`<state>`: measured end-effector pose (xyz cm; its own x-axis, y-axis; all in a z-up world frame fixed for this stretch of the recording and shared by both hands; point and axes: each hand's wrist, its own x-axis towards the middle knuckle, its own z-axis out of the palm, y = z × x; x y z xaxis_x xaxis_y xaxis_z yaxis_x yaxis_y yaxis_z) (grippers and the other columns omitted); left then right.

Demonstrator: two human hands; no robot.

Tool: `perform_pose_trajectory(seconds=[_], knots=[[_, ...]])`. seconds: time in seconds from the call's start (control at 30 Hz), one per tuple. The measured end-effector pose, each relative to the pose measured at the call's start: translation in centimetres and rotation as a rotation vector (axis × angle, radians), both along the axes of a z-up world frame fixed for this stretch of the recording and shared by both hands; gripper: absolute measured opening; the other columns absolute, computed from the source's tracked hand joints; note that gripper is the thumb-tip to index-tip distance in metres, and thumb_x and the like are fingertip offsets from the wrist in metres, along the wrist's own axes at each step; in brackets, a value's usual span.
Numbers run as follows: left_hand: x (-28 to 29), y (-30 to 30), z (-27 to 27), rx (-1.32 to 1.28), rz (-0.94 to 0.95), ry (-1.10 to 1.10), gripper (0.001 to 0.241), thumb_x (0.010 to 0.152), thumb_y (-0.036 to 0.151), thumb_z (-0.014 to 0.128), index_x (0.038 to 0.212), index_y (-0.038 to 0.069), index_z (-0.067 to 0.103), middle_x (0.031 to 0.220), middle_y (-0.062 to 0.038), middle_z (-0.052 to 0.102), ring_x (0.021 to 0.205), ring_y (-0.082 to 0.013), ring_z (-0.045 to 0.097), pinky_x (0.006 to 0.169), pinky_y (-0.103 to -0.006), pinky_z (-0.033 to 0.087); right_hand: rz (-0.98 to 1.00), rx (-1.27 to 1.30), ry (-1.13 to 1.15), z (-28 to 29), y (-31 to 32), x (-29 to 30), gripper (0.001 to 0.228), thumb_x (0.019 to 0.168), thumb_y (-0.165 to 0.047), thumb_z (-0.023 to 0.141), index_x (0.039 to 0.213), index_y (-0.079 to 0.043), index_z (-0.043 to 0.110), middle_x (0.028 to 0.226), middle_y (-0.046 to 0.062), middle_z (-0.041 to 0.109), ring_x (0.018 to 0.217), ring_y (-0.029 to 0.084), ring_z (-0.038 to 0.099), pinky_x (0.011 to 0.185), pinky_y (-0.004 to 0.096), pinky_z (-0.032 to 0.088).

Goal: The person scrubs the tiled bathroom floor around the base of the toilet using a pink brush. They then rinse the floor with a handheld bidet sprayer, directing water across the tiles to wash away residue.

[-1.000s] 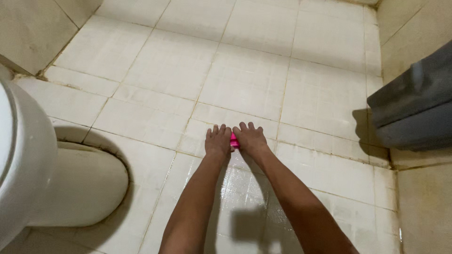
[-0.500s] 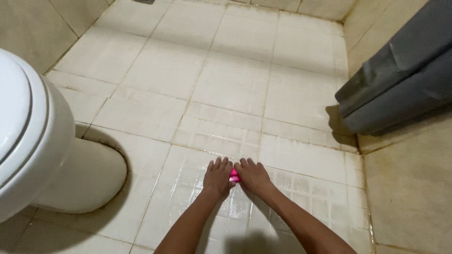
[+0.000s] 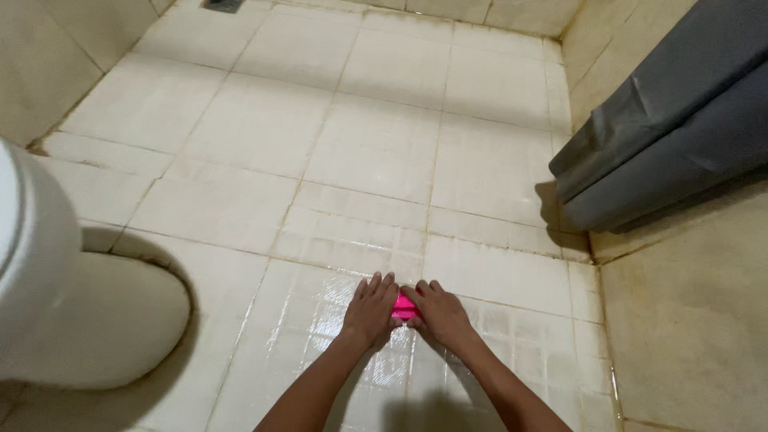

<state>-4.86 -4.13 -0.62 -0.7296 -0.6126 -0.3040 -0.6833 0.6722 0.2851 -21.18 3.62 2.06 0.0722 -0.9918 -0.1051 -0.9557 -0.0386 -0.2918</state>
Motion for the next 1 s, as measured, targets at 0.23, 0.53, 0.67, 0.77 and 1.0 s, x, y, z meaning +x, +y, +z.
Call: perform_pose_trajectory(seconds=[0.23,0.53,0.67,0.77,1.0], knots=[[-6.8,-5.5,-0.9,-0.023,-0.003,-0.015,0.072,0.092,0.041,0.073,0.146,0.009,0.04,0.168,-0.011,0.021,0.157,-0.0316,0.013,0.126,-0.0486,0.015,-0.098,0.03,0.027,-0.6,-5.1,-5.9,0.064,0.074,-0.035,0.086,0.128,-0.018,0.056,0.12,0.007,0.06,0.112,0.03,0.058,0.084,0.042,0.056],[-9.2,-6.3,-1.6,-0.054,0.051,-0.071,0.079,0.088,0.046,0.076,0.148,0.009,0.039,0.168,-0.009,0.025,0.158,-0.0303,0.018,0.127,-0.0474,0.017,-0.103,0.019,0.107,-1.3,-6.3,-7.1,0.067,0.071,-0.033,0.088,0.127,-0.015,0.057,0.12,0.009,0.059,0.115,0.032,0.058,0.081,0.044,0.057],[-7.7,-3.3,-2.6,-0.009,0.067,-0.055,0.079,0.088,0.044,0.077,0.148,0.01,0.038,0.167,-0.009,0.024,0.157,-0.0303,0.016,0.126,-0.0475,0.016,-0.089,0.053,0.135,-1.4,-3.6,-5.6,0.065,0.072,-0.033,0.088,0.126,-0.014,0.058,0.119,0.009,0.06,0.116,0.031,0.058,0.081,0.043,0.058],[-5.7,-1.3,-2.7,0.002,0.053,-0.06,0.08,0.088,0.045,0.076,0.149,0.009,0.038,0.167,-0.01,0.025,0.157,-0.031,0.015,0.126,-0.0483,0.016,-0.069,0.071,0.13,-1.0,-1.3,-3.5,0.063,0.073,-0.034,0.087,0.125,-0.013,0.057,0.12,0.011,0.059,0.115,0.032,0.058,0.08,0.043,0.058],[1.1,4.2,-2.0,0.049,0.019,-0.116,0.079,0.09,0.045,0.074,0.15,0.009,0.038,0.169,-0.009,0.023,0.159,-0.0303,0.013,0.128,-0.0474,0.014,-0.01,0.197,0.155,-0.1,4.2,2.9,0.062,0.083,-0.038,0.082,0.128,-0.006,0.052,0.122,0.016,0.056,0.115,0.033,0.057,0.076,0.045,0.058]])
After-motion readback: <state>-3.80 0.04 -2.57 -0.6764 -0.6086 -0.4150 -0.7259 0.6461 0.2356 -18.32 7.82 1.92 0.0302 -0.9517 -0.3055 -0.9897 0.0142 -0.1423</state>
